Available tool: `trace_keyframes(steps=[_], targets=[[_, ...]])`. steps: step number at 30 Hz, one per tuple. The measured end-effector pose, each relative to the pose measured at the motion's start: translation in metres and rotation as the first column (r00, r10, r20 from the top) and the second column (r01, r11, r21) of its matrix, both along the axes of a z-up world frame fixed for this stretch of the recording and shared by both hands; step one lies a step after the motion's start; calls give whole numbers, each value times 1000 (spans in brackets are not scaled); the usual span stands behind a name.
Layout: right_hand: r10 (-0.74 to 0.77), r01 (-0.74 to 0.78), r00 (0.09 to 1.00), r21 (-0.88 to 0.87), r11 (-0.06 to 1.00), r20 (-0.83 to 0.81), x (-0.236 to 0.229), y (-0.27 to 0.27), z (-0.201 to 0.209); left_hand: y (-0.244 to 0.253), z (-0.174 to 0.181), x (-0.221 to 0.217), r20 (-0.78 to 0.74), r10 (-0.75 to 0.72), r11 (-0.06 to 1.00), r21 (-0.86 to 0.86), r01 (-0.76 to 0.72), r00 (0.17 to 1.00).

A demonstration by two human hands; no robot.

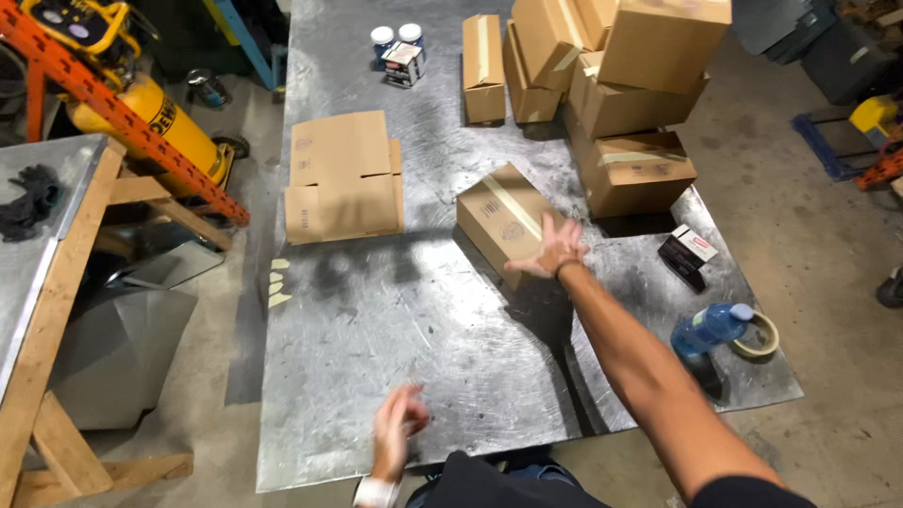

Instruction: The person assembles several cardboard boxes, places items inside some of them, and seals the boxes using strips of tape retrieved from a table edge.

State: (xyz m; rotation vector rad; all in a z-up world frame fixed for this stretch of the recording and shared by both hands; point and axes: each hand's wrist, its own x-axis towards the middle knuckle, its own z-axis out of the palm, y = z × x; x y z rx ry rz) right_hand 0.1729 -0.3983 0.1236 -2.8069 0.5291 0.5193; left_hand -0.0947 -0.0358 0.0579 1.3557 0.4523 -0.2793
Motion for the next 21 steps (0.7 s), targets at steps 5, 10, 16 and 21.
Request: trace_keyframes(steps=[5,10,16,21], targets=[[66,-64,923,-19,998,378,-111,34,-52,-42,29,102,-161,-243,891,354,285,957],[110,-102,898,-42,994,425,-261,98,-53,-65,50,172,141,-312,798,576,179,939],[-77,-14,923,233,972,376,-273,50,-44,-52,-47,192,-26,-453,594,736,324,891],[-340,150,919,619,771,200,-278,7,-92,-25,-3,179,-216,-508,646,545,535,834]])
